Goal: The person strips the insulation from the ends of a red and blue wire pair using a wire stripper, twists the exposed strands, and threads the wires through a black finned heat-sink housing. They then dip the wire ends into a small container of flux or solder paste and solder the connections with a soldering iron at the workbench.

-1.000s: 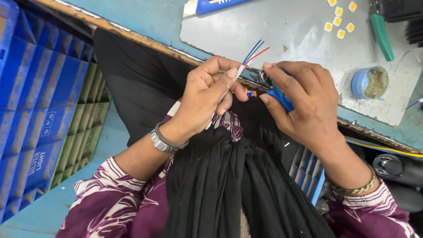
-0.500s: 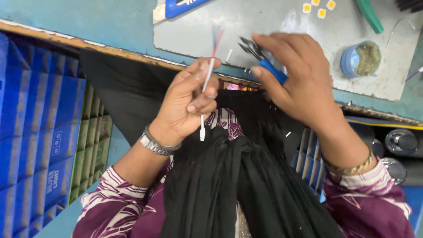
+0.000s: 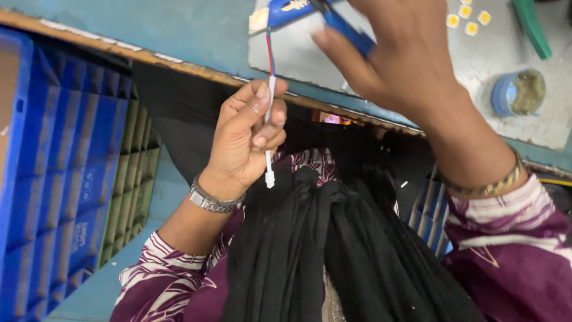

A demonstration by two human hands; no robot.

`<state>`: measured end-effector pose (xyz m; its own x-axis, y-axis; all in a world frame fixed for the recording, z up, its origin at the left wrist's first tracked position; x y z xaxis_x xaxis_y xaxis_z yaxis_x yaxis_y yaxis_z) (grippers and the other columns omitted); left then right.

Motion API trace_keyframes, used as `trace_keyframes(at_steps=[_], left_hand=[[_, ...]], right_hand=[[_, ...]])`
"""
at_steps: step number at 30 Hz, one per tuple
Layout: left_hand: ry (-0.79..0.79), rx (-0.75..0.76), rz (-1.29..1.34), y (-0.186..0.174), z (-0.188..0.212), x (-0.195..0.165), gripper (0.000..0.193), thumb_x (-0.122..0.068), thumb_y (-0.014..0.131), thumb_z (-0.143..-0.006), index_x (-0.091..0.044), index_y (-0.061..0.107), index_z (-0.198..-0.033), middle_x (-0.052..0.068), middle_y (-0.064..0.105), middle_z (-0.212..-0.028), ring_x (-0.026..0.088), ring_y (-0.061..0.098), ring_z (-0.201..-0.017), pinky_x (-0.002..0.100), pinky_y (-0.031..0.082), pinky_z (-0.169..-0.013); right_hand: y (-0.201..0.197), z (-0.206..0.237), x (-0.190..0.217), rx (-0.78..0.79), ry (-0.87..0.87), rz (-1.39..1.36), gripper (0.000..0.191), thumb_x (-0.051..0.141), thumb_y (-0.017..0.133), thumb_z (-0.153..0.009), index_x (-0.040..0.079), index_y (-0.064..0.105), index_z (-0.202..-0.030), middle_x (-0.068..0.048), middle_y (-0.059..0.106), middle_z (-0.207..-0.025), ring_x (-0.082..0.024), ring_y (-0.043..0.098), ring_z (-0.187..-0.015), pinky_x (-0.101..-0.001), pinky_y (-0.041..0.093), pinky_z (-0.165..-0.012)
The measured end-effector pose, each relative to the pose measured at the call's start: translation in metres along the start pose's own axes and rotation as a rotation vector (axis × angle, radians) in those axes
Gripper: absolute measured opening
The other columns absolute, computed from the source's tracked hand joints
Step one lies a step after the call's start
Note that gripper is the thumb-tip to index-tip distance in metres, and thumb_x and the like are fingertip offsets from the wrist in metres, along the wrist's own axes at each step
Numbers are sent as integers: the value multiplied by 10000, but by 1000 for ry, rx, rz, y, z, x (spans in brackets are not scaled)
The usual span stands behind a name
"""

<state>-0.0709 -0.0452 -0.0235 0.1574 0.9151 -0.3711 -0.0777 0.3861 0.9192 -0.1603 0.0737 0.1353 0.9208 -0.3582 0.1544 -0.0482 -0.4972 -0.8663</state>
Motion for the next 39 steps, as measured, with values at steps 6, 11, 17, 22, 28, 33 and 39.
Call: trace_keyframes(at_steps=[6,11,17,22,28,33,39], left_hand=[[125,-41,-169,2,-2,-8,209,-101,594,-1107,59,669,-1219,127,687,-882,68,465,-571,207,338,-514],[107,-17,-243,13,-10,6,255,-97,590,-1097,43,659,-1299,133,704,-890,75,491,-570,195,340,-493],[127,17,-323,20,-9,15,279,-109,569,-1113,20,645,-1348,142,720,-912,81,520,-568,192,357,-494],[178,33,-439,25,-8,18,284,-79,560,-1127,20,636,-1382,142,731,-968,79,536,-629,207,419,-574],[233,40,-568,30,-7,22,288,-55,552,-1131,16,628,-1400,130,736,-996,58,530,-648,208,437,-601],[316,36,-672,33,-9,21,286,-49,575,-1142,14,634,-1414,114,741,-959,40,534,-635,185,444,-574],[376,58,-769,41,-13,17,237,-92,567,-1162,22,630,-1359,89,759,-1003,26,544,-670,184,513,-663]], right_hand=[[8,30,36,108,-80,86,489,232,819,-939,126,635,-1380,-42,609,-1255,-284,559,-1131,-461,391,-1022],[6,43,33,100,-69,191,488,237,801,-963,141,629,-1410,-28,594,-1287,-275,549,-1140,-465,372,-1018],[6,57,28,104,-52,215,478,246,818,-987,148,633,-1416,-28,589,-1292,-268,546,-1143,-459,356,-1003],[1,65,27,123,-49,239,494,252,829,-963,161,637,-1409,-29,591,-1277,-268,550,-1137,-475,356,-1009],[-2,71,24,137,-21,213,524,229,829,-948,165,627,-1427,-19,602,-1274,-265,546,-1134,-455,361,-996],[-5,76,21,146,-21,199,521,239,825,-971,171,619,-1444,-15,608,-1278,-261,540,-1135,-439,358,-983],[-12,75,18,112,-73,328,559,260,812,-951,177,615,-1468,-16,603,-1265,-257,537,-1118,-438,343,-965]])
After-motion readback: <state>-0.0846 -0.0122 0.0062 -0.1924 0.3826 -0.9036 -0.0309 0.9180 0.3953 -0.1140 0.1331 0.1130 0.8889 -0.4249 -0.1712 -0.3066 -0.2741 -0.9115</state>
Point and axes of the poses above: each hand's wrist, its own z-axis away from the middle knuckle, its own y-axis out of the palm, x = y × z, the point moved 9 cm from there along -z, towards the middle knuckle
